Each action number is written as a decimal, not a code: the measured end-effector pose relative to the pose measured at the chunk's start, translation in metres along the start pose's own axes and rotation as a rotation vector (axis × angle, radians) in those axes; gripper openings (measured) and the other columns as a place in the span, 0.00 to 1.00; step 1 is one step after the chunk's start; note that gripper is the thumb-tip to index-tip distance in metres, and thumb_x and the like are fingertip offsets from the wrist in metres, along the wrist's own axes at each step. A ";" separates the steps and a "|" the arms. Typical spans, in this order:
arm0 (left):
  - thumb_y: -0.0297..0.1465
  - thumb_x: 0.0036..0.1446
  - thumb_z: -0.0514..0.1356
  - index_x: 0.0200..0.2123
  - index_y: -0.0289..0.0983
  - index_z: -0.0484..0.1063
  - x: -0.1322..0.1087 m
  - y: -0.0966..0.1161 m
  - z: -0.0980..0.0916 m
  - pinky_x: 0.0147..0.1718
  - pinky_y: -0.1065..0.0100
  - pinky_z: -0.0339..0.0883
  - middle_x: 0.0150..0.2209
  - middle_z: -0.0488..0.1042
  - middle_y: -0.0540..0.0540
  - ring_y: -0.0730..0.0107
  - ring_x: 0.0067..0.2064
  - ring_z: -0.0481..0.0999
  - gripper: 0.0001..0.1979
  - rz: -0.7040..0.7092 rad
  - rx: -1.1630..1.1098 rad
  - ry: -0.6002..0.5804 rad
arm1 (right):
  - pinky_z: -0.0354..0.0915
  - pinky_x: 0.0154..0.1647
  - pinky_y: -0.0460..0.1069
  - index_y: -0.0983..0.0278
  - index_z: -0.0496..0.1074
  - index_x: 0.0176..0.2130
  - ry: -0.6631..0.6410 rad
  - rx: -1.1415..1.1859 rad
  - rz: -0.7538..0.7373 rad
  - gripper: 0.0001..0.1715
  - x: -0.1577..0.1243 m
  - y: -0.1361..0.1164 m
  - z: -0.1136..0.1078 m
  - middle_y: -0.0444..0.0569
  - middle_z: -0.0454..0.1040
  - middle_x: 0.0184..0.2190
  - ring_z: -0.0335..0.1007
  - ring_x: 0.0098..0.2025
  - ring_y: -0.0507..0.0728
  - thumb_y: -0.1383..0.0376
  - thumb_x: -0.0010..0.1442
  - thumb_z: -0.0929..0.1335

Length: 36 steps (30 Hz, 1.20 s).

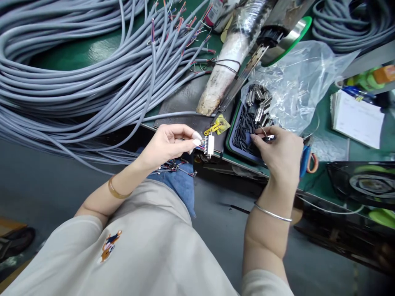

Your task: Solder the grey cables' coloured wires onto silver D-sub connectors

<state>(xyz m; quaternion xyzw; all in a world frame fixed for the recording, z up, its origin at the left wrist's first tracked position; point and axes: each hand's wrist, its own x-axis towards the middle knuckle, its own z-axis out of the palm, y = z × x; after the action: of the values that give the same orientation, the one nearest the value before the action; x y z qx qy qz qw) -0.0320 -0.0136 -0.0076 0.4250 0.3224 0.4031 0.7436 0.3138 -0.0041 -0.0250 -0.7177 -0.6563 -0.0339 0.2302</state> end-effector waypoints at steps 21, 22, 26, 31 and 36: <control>0.28 0.48 0.71 0.30 0.33 0.76 -0.003 -0.015 0.025 0.17 0.75 0.46 0.20 0.67 0.56 0.85 0.18 0.54 0.08 -0.066 0.030 0.048 | 0.61 0.21 0.43 0.61 0.77 0.36 0.277 0.768 0.166 0.02 -0.088 -0.169 -0.017 0.45 0.79 0.34 0.74 0.29 0.49 0.67 0.60 0.74; 0.28 0.48 0.71 0.30 0.33 0.76 -0.003 -0.015 0.025 0.17 0.75 0.45 0.20 0.67 0.56 0.85 0.18 0.54 0.08 -0.070 0.033 0.046 | 0.60 0.20 0.43 0.60 0.77 0.36 0.266 0.776 0.172 0.02 -0.089 -0.167 -0.013 0.44 0.78 0.34 0.73 0.28 0.49 0.66 0.61 0.74; 0.31 0.47 0.73 0.30 0.34 0.76 -0.003 -0.015 0.024 0.17 0.75 0.46 0.20 0.67 0.55 0.84 0.18 0.56 0.10 -0.087 0.048 0.057 | 0.57 0.19 0.42 0.60 0.76 0.37 0.259 0.766 0.187 0.02 -0.087 -0.162 -0.009 0.44 0.78 0.34 0.69 0.25 0.47 0.66 0.61 0.73; 0.31 0.47 0.73 0.30 0.33 0.76 -0.003 -0.017 0.022 0.17 0.76 0.49 0.20 0.68 0.55 0.84 0.19 0.59 0.11 -0.090 0.031 0.034 | 0.57 0.19 0.42 0.61 0.77 0.36 0.170 0.781 0.165 0.01 -0.088 -0.163 -0.011 0.44 0.77 0.34 0.70 0.26 0.47 0.66 0.61 0.73; 0.31 0.49 0.71 0.30 0.32 0.75 -0.004 -0.021 0.018 0.18 0.77 0.51 0.21 0.69 0.55 0.85 0.19 0.59 0.10 -0.098 0.053 0.031 | 0.56 0.20 0.43 0.61 0.78 0.35 0.163 0.780 0.173 0.01 -0.086 -0.163 -0.012 0.44 0.76 0.33 0.66 0.25 0.46 0.67 0.62 0.73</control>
<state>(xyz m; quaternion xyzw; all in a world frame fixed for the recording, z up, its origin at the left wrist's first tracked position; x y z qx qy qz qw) -0.0119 -0.0300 -0.0178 0.4220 0.3650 0.3639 0.7459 0.1495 -0.0833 0.0023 -0.6241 -0.5365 0.1803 0.5387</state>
